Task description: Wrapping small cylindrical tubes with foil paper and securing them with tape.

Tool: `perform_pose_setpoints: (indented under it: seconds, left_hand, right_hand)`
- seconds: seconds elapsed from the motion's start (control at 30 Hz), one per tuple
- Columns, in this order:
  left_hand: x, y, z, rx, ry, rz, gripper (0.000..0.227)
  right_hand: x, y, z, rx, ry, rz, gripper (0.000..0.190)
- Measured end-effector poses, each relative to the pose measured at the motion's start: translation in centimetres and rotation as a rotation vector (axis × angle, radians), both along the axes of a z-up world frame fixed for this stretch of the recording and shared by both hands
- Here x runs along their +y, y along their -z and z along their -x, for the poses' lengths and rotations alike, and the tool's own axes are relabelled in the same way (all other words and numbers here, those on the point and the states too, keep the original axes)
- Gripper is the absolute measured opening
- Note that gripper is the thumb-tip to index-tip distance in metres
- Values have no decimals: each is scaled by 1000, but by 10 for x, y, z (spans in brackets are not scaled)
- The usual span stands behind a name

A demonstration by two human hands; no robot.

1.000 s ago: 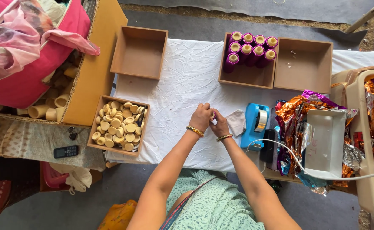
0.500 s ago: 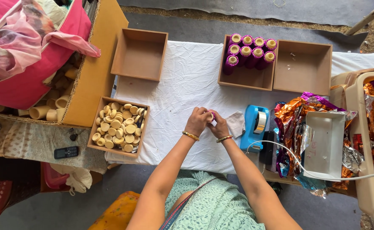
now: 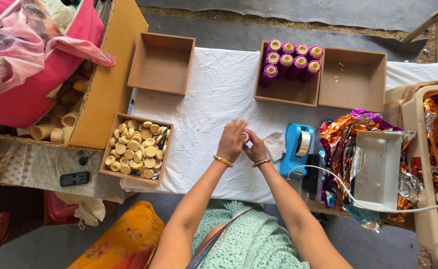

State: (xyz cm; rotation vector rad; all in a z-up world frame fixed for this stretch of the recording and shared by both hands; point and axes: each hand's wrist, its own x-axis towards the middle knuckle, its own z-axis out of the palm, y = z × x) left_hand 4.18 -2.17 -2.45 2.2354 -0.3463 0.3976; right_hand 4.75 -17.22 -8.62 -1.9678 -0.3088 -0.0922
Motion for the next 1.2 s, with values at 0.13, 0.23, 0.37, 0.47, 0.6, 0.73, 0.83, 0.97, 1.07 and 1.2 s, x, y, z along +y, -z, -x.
perform_pose_setpoints:
  seconds: [0.13,0.23,0.37,0.47,0.6,0.73,0.83,0.97,1.07,1.2]
  left_hand:
    - [-29,-27,-4,38,21,-377,55]
    - [-43,-19,-19,19,4,-573,67]
    - [-45,-1,-25,71,8,-598,73]
    - [-44,1,-26,101,20,-645,73]
    - [-43,3,-28,126,25,-637,73]
    - [-39,-19,-30,207,47,-640,69]
    - [-19,13,-38,351,123,-474,73]
    - [34,101,-19,284,-237,138,72]
    - [53,111,12,402,-328,-95,78]
    - [56,71,45,688,-105,-500,102]
  right_hand:
    - [-4,34,-3,-15,-29,82,47]
    - [-7,47,-4,5,-41,164,38]
    - [-7,46,-4,129,1,186,41]
    - [-10,62,-3,136,3,190,39]
    - [-9,54,-5,85,-19,158,43]
    - [-6,40,-4,25,-30,114,47]
    - [-4,17,-4,21,-15,99,54]
    - [0,-18,5,41,-15,16,62]
    - [2,-22,3,59,-26,-42,64]
    - [0,-8,-3,178,-39,-199,67]
